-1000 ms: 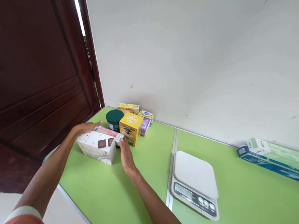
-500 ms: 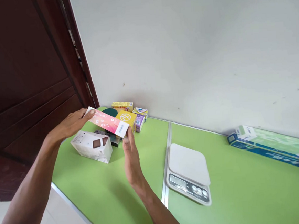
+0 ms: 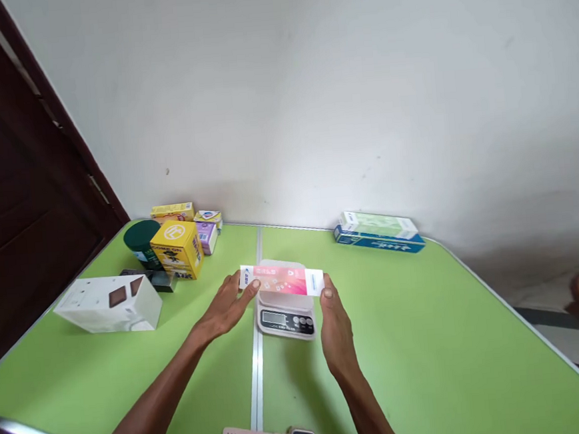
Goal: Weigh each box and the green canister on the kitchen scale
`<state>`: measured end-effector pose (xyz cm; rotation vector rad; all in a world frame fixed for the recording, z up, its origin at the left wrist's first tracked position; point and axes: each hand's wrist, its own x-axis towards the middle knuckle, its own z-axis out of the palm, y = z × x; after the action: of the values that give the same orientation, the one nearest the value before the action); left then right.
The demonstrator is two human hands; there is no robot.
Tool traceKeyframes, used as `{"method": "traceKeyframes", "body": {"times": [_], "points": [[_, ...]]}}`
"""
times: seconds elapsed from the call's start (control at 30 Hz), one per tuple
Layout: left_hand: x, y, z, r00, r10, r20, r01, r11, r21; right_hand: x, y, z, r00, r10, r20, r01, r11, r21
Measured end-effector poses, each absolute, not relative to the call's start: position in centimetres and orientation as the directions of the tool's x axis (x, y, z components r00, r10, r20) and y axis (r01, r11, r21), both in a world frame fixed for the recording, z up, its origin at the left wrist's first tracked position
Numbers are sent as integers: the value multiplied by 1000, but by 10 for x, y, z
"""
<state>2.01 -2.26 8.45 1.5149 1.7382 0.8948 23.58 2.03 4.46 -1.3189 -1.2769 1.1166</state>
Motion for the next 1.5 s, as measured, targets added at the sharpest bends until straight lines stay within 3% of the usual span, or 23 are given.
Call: {"method": "traceKeyframes", "body": {"times": [0.23,0.4,0.53,0.67,0.93,1.07,1.23,1.5], "points": [[25,-2,61,-207,976,-72,552,177,815,250,41,16,44,998,-47,159,-53,-986],[7,2,26,-346,931,-119,332,240,912,264,61,-14,128,992,-2,135,-20,-991],[0,6,-14,-483,875,-17,57,51,997,276,73,-30,205,977,60,140,31,-990],[-1,6,-32,-518,855,35,5,-38,999,277,75,-35,218,973,82,144,51,-988],[2,2,-26,-522,851,59,76,-22,997,276,72,-30,206,974,96,125,71,-990],[25,-8,-17,-504,854,125,231,-6,973,272,61,-21,149,980,131,48,125,-991],[61,-23,-3,-363,921,143,384,8,923,256,40,-9,40,983,181,-1,181,-983],[102,26,38,-150,974,169,533,-64,844,295,77,16,229,953,200,65,190,-980]]}}
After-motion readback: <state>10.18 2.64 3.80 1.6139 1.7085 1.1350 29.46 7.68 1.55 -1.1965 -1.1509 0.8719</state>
